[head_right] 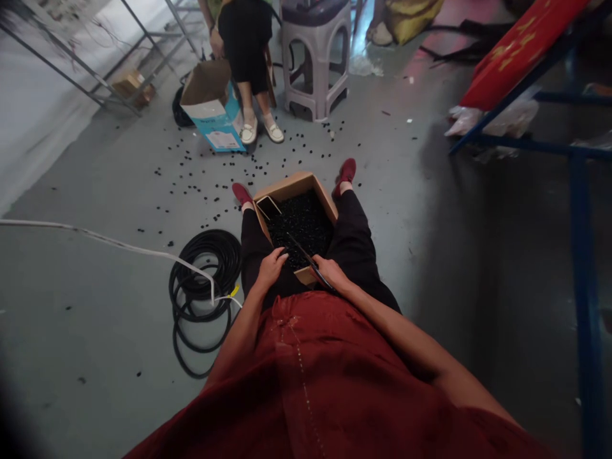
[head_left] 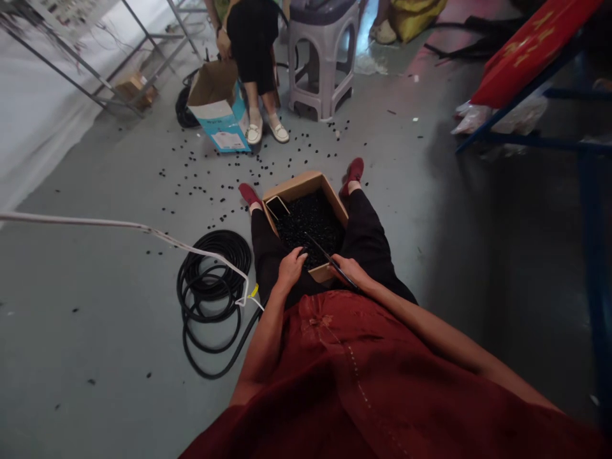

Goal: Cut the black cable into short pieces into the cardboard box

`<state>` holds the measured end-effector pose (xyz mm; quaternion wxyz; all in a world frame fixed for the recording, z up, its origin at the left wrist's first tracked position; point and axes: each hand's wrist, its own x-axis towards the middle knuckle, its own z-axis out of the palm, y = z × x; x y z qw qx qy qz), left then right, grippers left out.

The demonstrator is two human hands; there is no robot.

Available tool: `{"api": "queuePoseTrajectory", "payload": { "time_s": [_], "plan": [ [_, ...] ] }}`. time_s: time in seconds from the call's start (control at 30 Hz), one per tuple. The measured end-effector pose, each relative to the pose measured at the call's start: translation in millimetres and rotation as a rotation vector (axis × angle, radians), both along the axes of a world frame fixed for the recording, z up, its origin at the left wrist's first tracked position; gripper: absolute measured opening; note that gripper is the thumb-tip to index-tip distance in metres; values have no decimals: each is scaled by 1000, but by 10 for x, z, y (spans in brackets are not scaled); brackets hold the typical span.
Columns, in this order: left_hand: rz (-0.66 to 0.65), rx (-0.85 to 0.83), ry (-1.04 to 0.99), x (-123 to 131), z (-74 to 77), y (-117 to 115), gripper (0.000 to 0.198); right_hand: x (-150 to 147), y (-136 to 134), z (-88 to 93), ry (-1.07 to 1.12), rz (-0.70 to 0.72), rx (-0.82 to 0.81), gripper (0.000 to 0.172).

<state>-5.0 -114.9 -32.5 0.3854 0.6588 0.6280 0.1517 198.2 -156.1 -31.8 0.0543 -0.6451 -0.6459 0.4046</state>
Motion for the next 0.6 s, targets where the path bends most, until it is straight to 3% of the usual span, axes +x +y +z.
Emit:
{"api": "queuePoseTrajectory", "payload": {
  "time_s": [0.17,0.33,0.47,0.6],
  "plan": [
    [23,46,119,-53,-134,-75,39,11,-7,-64,100,-27,-22,20],
    [-23,-49,320,-89,-314,-187,39,-17,-48,-147,429,-237,-222,27],
    [-51,-68,393,-94,-318,-207,44,-44,-80,-151,621,-382,-278,33],
    [-70,-64,443,-99,-260,-216,54,-56,-92,-100,656,-369,-220,39]
  ]
}}
